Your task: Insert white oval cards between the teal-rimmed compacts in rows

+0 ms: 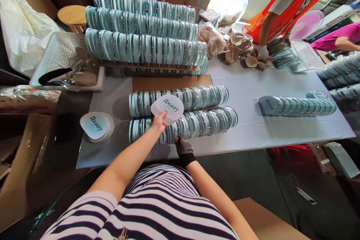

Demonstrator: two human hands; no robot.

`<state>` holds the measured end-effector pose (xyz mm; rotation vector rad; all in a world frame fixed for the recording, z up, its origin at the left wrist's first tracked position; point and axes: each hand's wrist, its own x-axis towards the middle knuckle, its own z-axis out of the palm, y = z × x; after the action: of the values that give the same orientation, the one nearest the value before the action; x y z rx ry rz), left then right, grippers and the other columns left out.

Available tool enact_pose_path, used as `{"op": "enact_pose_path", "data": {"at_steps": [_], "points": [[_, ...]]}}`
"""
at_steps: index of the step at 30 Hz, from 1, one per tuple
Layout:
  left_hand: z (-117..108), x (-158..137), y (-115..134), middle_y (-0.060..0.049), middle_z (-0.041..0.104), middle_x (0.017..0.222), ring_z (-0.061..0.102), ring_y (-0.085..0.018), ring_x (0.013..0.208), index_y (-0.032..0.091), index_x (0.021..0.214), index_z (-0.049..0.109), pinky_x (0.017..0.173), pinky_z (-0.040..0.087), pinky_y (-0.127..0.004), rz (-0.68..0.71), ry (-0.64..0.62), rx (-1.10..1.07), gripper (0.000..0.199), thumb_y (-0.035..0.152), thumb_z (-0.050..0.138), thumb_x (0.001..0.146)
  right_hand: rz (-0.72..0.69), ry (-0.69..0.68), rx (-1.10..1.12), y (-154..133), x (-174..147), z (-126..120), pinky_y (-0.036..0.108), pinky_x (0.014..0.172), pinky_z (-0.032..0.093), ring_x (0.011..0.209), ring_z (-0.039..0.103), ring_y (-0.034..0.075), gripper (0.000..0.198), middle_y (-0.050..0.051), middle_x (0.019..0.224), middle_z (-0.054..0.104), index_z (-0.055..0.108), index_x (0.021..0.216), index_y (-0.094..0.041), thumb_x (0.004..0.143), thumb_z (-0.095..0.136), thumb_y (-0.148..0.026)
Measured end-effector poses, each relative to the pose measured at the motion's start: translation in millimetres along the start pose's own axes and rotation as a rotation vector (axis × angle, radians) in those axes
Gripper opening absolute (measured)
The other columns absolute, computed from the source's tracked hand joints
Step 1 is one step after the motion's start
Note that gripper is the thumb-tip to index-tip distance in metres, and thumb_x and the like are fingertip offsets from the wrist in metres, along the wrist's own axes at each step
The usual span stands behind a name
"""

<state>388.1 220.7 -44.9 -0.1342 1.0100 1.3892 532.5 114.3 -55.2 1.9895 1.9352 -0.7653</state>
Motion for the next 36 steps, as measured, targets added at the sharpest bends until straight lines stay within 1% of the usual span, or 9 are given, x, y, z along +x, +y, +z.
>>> {"op": "enact_pose_path", "data": {"at_steps": [5, 9, 16, 22, 24, 26, 31, 33, 36], "points": [[-1.2, 1.3, 0.4, -0.008, 0.073, 0.107, 0.067, -0.024, 0.104, 0.018, 0.107, 0.066, 0.100, 0.049, -0.049, 0.006, 0.018, -0.003, 0.034, 0.005, 0.069, 0.076, -0.082, -0.016, -0.064, -4.1, 9.5, 2.2, 0.029, 0.074, 0.044, 0.091, 0.067, 0.023, 0.029, 0.013, 0.100, 0.071, 0.065, 0.105, -0.019, 0.097, 0.038, -0.025], [-2.8, 2.8, 1.5, -0.008, 0.071, 0.113, 0.066, -0.025, 0.109, 0.019, 0.107, 0.066, 0.100, 0.050, -0.049, -0.001, 0.039, -0.017, 0.034, 0.007, 0.072, 0.075, -0.025, 0.008, 0.071, -4.4, 7.0, -0.1, 0.028, 0.073, 0.045, 0.087, 0.067, 0.020, 0.032, 0.010, 0.097, 0.071, 0.067, 0.100, -0.022, 0.099, 0.036, -0.031], [-3.8, 0.5, 3.9, -0.007, 0.072, 0.110, 0.065, -0.023, 0.109, 0.020, 0.105, 0.067, 0.101, 0.049, -0.046, -0.008, 0.018, -0.013, 0.032, 0.005, 0.069, 0.076, -0.049, -0.005, 0.179, -1.4, 11.3, 3.3, 0.035, 0.077, 0.048, 0.087, 0.066, 0.022, 0.024, 0.012, 0.089, 0.069, 0.065, 0.100, -0.016, 0.092, 0.043, -0.016], [1.7, -2.9, -0.6, -0.006, 0.073, 0.110, 0.066, -0.022, 0.108, 0.019, 0.106, 0.066, 0.099, 0.051, -0.044, 0.051, 0.079, 0.009, 0.032, 0.004, 0.067, 0.077, -0.101, -0.318, 0.683, 6.4, 15.7, -15.4, 0.020, 0.051, 0.046, 0.050, 0.056, 0.011, 0.031, 0.001, 0.061, 0.062, 0.061, 0.110, -0.016, 0.094, 0.040, -0.033], [2.5, -4.2, -0.7, -0.006, 0.072, 0.112, 0.065, -0.022, 0.110, 0.021, 0.108, 0.066, 0.099, 0.051, -0.043, 0.067, 0.090, 0.014, 0.035, 0.005, 0.068, 0.077, -0.058, -0.218, 0.724, 19.3, 14.6, -27.0, 0.020, 0.051, 0.045, 0.050, 0.053, 0.010, 0.032, 0.001, 0.062, 0.061, 0.063, 0.101, -0.015, 0.092, 0.043, -0.038], [2.2, -5.6, 0.6, -0.007, 0.071, 0.113, 0.065, -0.023, 0.110, 0.020, 0.109, 0.066, 0.099, 0.051, -0.043, 0.072, 0.092, 0.022, 0.037, 0.005, 0.069, 0.076, -0.011, 0.023, 0.743, 39.7, 12.5, -38.9, 0.021, 0.055, 0.047, 0.055, 0.056, 0.012, 0.036, 0.002, 0.070, 0.064, 0.064, 0.102, -0.016, 0.091, 0.040, -0.041], [10.2, -12.3, -1.7, -0.005, 0.071, 0.115, 0.064, -0.022, 0.112, 0.023, 0.112, 0.065, 0.100, 0.051, -0.042, 0.042, 0.049, 0.011, 0.040, 0.006, 0.070, 0.076, 0.159, 0.508, 0.669, 98.1, 8.3, -56.6, 0.034, 0.091, 0.048, 0.100, 0.063, 0.019, 0.040, 0.008, 0.108, 0.069, 0.065, 0.111, -0.016, 0.086, 0.038, -0.031], [23.6, -16.7, -11.2, -0.005, 0.072, 0.113, 0.064, -0.022, 0.112, 0.023, 0.112, 0.065, 0.101, 0.050, -0.043, -0.027, -0.002, 0.000, 0.039, 0.008, 0.069, 0.077, 0.163, 0.514, 0.621, 109.1, 9.5, -57.3, 0.034, 0.097, 0.045, 0.108, 0.061, 0.019, 0.039, 0.008, 0.115, 0.068, 0.065, 0.112, -0.016, 0.085, 0.039, -0.026], [53.3, -21.7, -35.7, -0.006, 0.072, 0.112, 0.065, -0.023, 0.111, 0.021, 0.113, 0.065, 0.102, 0.049, -0.045, -0.156, -0.114, -0.007, 0.036, 0.010, 0.068, 0.079, 0.140, 0.343, 0.550, 107.9, 14.3, -54.3, 0.029, 0.096, 0.045, 0.106, 0.063, 0.017, 0.037, 0.005, 0.114, 0.069, 0.067, 0.113, -0.019, 0.087, 0.040, -0.019]]}}
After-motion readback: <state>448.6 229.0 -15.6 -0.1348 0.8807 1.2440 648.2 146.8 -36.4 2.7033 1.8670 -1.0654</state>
